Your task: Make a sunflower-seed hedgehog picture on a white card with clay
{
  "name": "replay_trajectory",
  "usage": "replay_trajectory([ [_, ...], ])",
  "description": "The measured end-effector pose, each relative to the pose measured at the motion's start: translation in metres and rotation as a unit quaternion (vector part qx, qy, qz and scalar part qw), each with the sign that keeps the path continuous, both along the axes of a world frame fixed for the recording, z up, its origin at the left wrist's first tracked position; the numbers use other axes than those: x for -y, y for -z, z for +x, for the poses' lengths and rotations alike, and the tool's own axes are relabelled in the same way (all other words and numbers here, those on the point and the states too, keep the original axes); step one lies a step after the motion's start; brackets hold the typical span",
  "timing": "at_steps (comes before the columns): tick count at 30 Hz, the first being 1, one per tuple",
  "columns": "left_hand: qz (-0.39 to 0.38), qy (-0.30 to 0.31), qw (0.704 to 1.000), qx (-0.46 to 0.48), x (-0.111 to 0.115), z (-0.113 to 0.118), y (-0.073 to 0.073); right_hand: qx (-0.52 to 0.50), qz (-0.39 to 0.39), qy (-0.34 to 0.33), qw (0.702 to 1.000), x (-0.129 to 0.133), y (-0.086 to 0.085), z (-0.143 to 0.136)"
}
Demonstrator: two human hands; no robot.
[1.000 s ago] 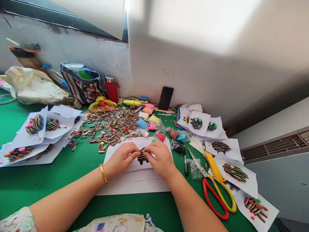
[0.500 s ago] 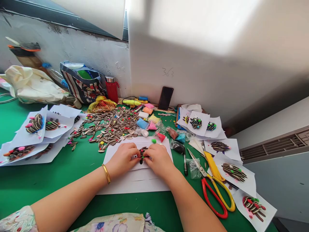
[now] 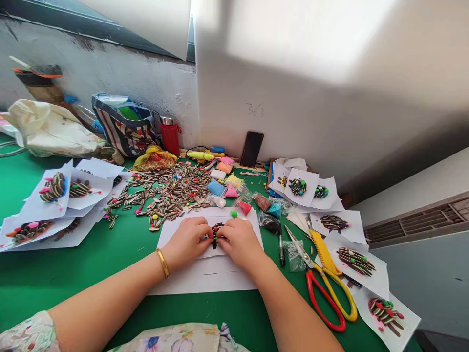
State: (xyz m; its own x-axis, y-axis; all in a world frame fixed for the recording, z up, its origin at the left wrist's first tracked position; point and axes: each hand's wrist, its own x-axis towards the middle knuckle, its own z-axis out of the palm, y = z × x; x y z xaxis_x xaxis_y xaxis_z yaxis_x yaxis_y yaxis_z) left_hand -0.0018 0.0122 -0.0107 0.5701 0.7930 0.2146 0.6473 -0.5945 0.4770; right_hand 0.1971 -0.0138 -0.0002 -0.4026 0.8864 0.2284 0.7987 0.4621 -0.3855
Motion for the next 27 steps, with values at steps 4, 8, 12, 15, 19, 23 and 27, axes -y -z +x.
replay_trajectory([
  [4, -0.007, -0.001, 1.0, -0.007, 0.0, 0.0, -0.002, 0.008, -0.003, 0.003, 1.0, 0.0, 0.002, -0.005],
  [8, -0.008, -0.001, 1.0, -0.006, 0.0, 0.0, -0.002, 0.004, 0.001, -0.004, 1.0, 0.0, 0.001, -0.005],
  [12, -0.014, 0.002, 1.0, -0.003, -0.001, -0.001, -0.001, -0.037, 0.01, 0.018, 0.999, -0.007, -0.006, 0.018],
  [15, -0.019, -0.001, 1.0, 0.0, -0.001, -0.002, -0.003, -0.03, 0.029, 0.119, 0.992, -0.013, -0.012, 0.043],
  [19, -0.024, -0.003, 1.0, 0.016, 0.0, -0.002, -0.007, 0.08, -0.007, 0.2, 0.976, -0.016, -0.012, 0.054],
  [23, -0.025, -0.007, 0.999, 0.036, 0.0, -0.003, -0.011, 0.17, -0.023, 0.219, 0.96, -0.014, -0.009, 0.044],
  [27, -0.019, -0.012, 0.998, 0.058, -0.001, -0.004, -0.011, 0.19, -0.01, 0.227, 0.955, -0.015, -0.008, 0.041],
])
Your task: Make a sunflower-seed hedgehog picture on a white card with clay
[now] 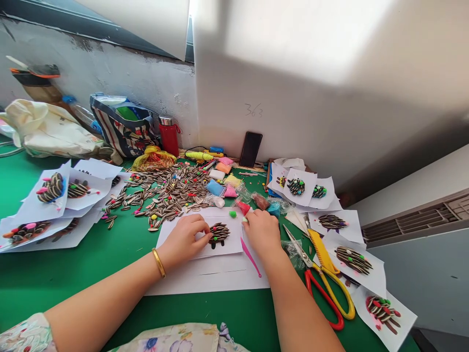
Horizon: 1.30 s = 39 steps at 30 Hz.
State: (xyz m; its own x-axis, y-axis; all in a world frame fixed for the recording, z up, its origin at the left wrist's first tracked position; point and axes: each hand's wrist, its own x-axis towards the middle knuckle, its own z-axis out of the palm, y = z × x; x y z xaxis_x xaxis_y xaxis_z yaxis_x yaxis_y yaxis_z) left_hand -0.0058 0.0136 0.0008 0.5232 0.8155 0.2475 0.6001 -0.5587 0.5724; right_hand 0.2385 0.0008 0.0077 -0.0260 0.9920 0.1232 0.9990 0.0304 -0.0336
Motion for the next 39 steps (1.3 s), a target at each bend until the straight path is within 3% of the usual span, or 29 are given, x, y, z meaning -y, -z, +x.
replay_trajectory([
  [4, 0.011, -0.012, 0.999, 0.033, -0.001, -0.001, 0.0, -0.087, 0.063, -0.037, 0.993, 0.002, 0.0, 0.0],
  [8, 0.014, -0.012, 0.997, 0.075, -0.001, -0.002, 0.001, -0.227, 0.137, -0.134, 0.955, 0.01, 0.0, -0.016],
  [11, 0.013, -0.006, 0.995, 0.1, 0.0, -0.002, 0.001, -0.269, 0.152, -0.185, 0.933, 0.017, 0.001, -0.03],
  [25, 0.018, 0.018, 0.989, 0.145, 0.007, -0.001, -0.002, -0.323, 0.165, -0.267, 0.893, 0.027, 0.001, -0.049],
  [30, 0.032, 0.016, 0.988, 0.15, 0.008, -0.001, -0.003, -0.307, 0.153, -0.272, 0.899, 0.028, -0.006, -0.054],
  [39, 0.048, 0.032, 0.995, 0.077, 0.01, 0.002, 0.0, -0.289, 0.125, -0.253, 0.915, 0.029, -0.01, -0.056],
])
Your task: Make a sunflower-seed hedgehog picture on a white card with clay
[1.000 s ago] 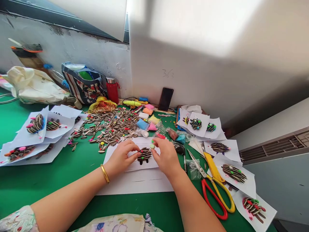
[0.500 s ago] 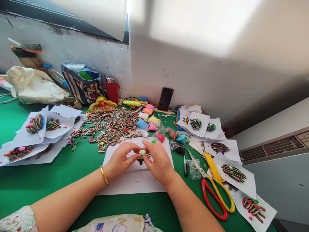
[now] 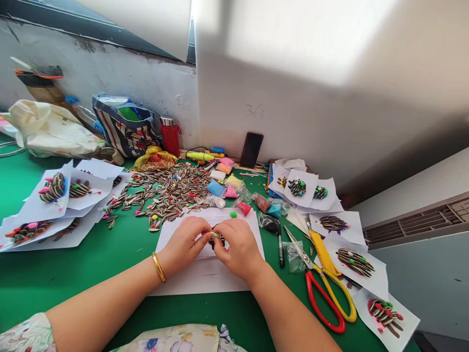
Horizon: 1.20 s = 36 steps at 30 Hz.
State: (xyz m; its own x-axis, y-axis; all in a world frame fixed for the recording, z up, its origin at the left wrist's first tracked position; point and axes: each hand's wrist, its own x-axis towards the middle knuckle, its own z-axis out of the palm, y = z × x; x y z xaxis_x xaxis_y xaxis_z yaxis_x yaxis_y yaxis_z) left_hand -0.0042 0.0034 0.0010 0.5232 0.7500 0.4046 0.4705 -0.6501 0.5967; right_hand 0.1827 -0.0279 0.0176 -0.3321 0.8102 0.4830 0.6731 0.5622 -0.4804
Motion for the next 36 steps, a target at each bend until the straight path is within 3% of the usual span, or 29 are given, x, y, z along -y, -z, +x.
replay_trajectory([
  [5, -0.007, 0.004, 1.0, -0.028, -0.0018, -0.0003, 0.0003, 0.006, -0.031, -0.021, 0.999, -0.0013, 0.0023, -0.0001],
  [15, -0.013, 0.038, 0.997, -0.07, -0.0016, -0.0014, -0.0013, 0.025, 0.009, -0.025, 0.999, -0.0009, 0.0024, -0.0001],
  [27, -0.026, 0.025, 0.998, -0.042, 0.0011, 0.0015, -0.0044, 0.109, 0.034, 0.005, 0.993, -0.0003, -0.0005, 0.002],
  [36, -0.028, 0.022, 0.999, 0.018, -0.0007, -0.0014, -0.0034, 0.038, -0.026, -0.01, 0.999, -0.0005, 0.0005, 0.0051],
])
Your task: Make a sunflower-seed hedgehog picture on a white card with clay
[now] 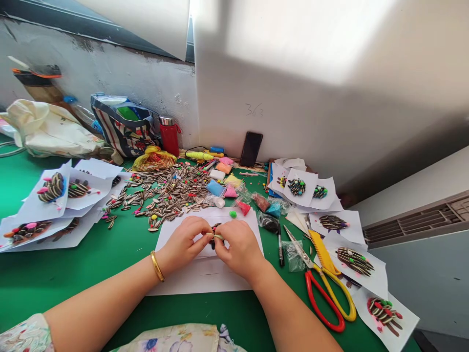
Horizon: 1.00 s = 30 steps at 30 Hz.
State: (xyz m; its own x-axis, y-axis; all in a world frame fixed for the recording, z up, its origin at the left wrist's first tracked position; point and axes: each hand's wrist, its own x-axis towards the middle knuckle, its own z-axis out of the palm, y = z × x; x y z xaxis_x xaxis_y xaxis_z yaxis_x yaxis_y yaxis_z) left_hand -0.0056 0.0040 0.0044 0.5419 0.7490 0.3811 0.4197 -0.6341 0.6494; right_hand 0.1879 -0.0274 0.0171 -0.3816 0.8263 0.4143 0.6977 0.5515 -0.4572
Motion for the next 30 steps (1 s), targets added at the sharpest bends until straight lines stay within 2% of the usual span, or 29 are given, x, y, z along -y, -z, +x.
replay_trajectory([
  [7, -0.003, 0.002, 1.0, 0.004, 0.0, 0.001, 0.0, 0.015, 0.017, 0.001, 1.0, 0.001, 0.002, -0.003],
  [9, 0.002, -0.011, 1.0, 0.029, 0.0, 0.001, -0.001, 0.026, 0.03, 0.041, 0.998, -0.003, 0.003, 0.003],
  [12, 0.005, -0.039, 0.998, 0.057, 0.0, -0.001, -0.003, 0.068, 0.034, 0.146, 0.986, -0.014, 0.005, 0.024],
  [15, 0.0, -0.04, 0.998, 0.056, -0.002, -0.004, -0.002, 0.18, -0.03, 0.227, 0.957, -0.023, 0.007, 0.047],
  [18, 0.002, -0.024, 0.998, 0.057, -0.003, -0.005, 0.001, 0.241, -0.099, 0.259, 0.93, -0.025, 0.006, 0.058],
  [21, 0.006, -0.022, 0.997, 0.069, -0.005, -0.004, 0.005, 0.234, -0.1, 0.261, 0.931, -0.035, -0.005, 0.059],
  [23, 0.011, -0.027, 0.996, 0.081, -0.006, -0.004, 0.007, 0.246, -0.066, 0.257, 0.932, -0.057, -0.017, 0.061],
  [26, 0.019, -0.031, 0.994, 0.1, -0.007, -0.004, 0.008, 0.317, -0.031, 0.275, 0.907, -0.116, -0.031, 0.072],
  [28, 0.023, -0.03, 0.993, 0.109, -0.007, -0.005, 0.007, 0.369, -0.044, 0.302, 0.878, -0.163, -0.032, 0.083],
  [30, 0.024, -0.029, 0.993, 0.114, -0.008, -0.006, 0.005, 0.42, -0.073, 0.308, 0.851, -0.204, -0.026, 0.094],
])
